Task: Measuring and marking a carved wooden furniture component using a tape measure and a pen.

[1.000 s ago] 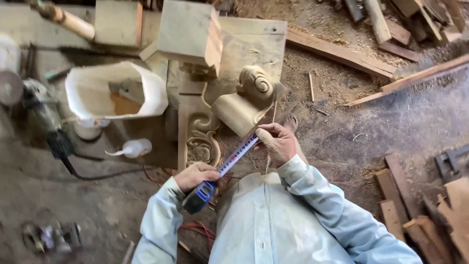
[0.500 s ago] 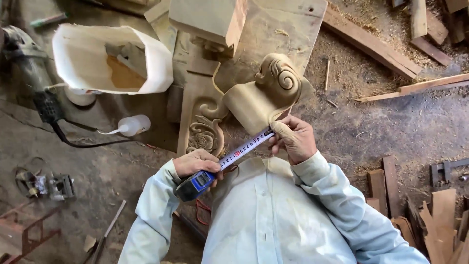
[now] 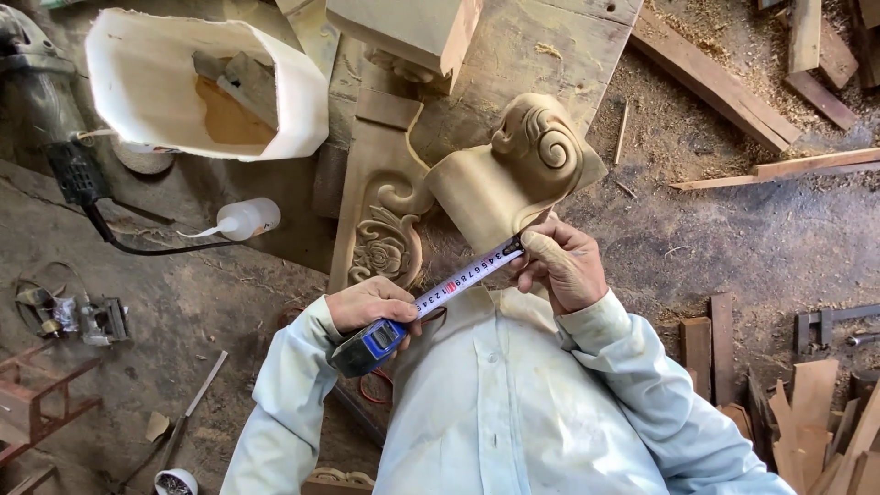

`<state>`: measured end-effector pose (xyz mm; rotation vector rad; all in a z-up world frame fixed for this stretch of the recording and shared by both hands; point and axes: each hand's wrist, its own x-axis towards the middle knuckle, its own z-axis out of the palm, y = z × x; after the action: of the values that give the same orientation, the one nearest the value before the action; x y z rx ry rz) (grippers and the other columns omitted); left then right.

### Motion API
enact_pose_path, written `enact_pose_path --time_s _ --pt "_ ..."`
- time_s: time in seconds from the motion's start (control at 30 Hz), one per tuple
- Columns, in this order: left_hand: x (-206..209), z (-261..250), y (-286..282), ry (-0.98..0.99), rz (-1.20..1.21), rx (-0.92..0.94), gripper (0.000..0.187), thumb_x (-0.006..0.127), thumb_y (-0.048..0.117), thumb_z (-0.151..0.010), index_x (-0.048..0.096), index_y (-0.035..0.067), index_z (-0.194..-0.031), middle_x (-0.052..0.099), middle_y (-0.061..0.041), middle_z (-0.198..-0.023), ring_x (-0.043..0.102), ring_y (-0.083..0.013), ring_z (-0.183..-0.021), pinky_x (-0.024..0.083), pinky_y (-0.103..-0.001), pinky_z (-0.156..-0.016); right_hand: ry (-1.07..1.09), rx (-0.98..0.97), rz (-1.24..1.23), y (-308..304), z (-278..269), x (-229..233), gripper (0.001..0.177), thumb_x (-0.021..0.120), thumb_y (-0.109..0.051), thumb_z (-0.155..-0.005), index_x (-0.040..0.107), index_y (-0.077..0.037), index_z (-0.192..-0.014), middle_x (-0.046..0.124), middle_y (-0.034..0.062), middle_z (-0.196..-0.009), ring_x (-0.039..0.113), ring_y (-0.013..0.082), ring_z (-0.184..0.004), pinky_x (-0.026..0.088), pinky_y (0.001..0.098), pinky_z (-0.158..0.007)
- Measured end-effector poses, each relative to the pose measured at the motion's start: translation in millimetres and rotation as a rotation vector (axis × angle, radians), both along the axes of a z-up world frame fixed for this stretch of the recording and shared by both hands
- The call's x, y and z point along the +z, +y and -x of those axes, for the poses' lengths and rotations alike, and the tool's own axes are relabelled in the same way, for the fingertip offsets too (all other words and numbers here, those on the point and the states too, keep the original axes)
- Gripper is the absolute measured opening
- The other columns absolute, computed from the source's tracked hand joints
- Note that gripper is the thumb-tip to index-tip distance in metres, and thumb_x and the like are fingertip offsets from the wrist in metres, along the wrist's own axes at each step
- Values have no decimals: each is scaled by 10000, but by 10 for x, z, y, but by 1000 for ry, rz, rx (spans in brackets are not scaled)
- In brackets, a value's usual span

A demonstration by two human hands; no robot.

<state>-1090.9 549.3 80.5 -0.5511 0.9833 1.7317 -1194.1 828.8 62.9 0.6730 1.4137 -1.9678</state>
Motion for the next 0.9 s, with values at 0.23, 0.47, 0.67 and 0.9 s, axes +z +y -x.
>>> enact_pose_path --time_s 0.23,0.47,0.67,0.9 --pt "-37 -11 3 26 0 -8 242 644 128 -924 710 -82 -824 700 -255 -650 732 -292 -534 588 -321 -455 11 -3 31 65 20 9 158 695 3 -885 677 91 -1015 686 292 -659 687 287 -424 589 335 -357" --pt "-9 19 18 25 13 -12 232 634 122 -926 711 -64 -810 702 -238 -646 732 -271 -532 582 -304 -448 22 17 58 127 14 -110 196 691 2 -876 691 107 -1042 697 292 -676 698 297 -443 611 358 -388" --pt "2 44 41 19 30 -6 236 631 117 -928 715 -62 -799 704 -232 -644 734 -264 -533 582 -301 -450 16 41 54 174 39 -151 230 682 1 -866 694 109 -1069 695 300 -682 684 296 -417 624 396 -423" --pt "112 164 93 40 51 -27 253 638 134 -937 719 -53 -788 708 -230 -652 733 -257 -539 577 -289 -457 27 51 45 234 86 -125 249 699 -25 -857 705 84 -1082 706 286 -704 694 286 -434 612 372 -428"
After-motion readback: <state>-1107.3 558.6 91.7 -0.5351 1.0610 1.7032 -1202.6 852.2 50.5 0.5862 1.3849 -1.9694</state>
